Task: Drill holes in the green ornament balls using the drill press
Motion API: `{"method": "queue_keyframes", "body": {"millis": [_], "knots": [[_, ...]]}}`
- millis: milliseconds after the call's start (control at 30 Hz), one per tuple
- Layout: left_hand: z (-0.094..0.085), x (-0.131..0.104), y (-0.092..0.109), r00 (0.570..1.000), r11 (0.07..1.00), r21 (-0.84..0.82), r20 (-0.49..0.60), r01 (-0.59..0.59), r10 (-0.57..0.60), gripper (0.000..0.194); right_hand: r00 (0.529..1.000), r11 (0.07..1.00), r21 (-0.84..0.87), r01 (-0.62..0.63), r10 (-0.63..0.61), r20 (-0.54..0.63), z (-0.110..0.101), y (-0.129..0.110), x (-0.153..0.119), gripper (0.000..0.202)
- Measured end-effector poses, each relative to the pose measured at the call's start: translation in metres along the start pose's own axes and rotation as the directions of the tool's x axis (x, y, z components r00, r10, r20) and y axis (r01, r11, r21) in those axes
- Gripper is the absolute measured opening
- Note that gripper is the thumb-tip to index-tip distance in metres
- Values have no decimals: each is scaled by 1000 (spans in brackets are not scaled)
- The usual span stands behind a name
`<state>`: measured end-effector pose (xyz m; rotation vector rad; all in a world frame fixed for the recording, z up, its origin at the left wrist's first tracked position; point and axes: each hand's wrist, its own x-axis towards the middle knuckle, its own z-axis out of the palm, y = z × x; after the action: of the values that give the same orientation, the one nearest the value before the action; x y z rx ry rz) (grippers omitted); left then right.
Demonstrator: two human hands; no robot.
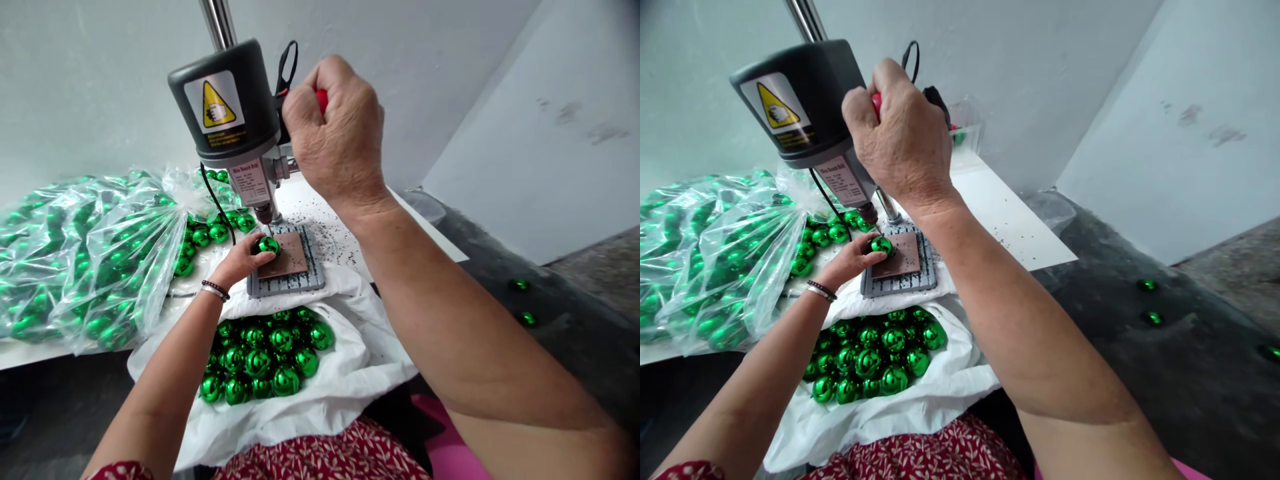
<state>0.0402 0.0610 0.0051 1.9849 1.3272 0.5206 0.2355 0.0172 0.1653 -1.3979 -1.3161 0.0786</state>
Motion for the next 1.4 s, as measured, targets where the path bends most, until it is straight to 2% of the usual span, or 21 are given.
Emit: {"method": "queue_keyframes", "body": {"millis": [167,367,500,700,933,1167,1400], "knots": [[0,7,0,1000,998,64,5,6,-7,57,1000,999,-54,6,-4,28,0,1,1,22],[0,7,14,1000,992,121,-20,27,-24,58,999,996,-93,17,-13,34,1,2,1,20],[4,11,17,999,998,56,8,43,-44,61,1000,994,-110,15,-13,20,1,0,2,22],[15,19,5,997,985,-157,13,71,-70,71,999,995,-102,-15,18,32,-1,0,1,19],[23,15,0,996,964,-251,1,83,-86,71,995,994,87,72,-65,-75,3,10,-7,16],[28,13,1,997,987,-151,-49,56,-64,68,958,966,105,237,-215,-190,8,26,-18,21],[32,5,7,995,998,39,-96,40,-36,63,953,969,45,244,-231,-196,7,27,-20,19]]}}
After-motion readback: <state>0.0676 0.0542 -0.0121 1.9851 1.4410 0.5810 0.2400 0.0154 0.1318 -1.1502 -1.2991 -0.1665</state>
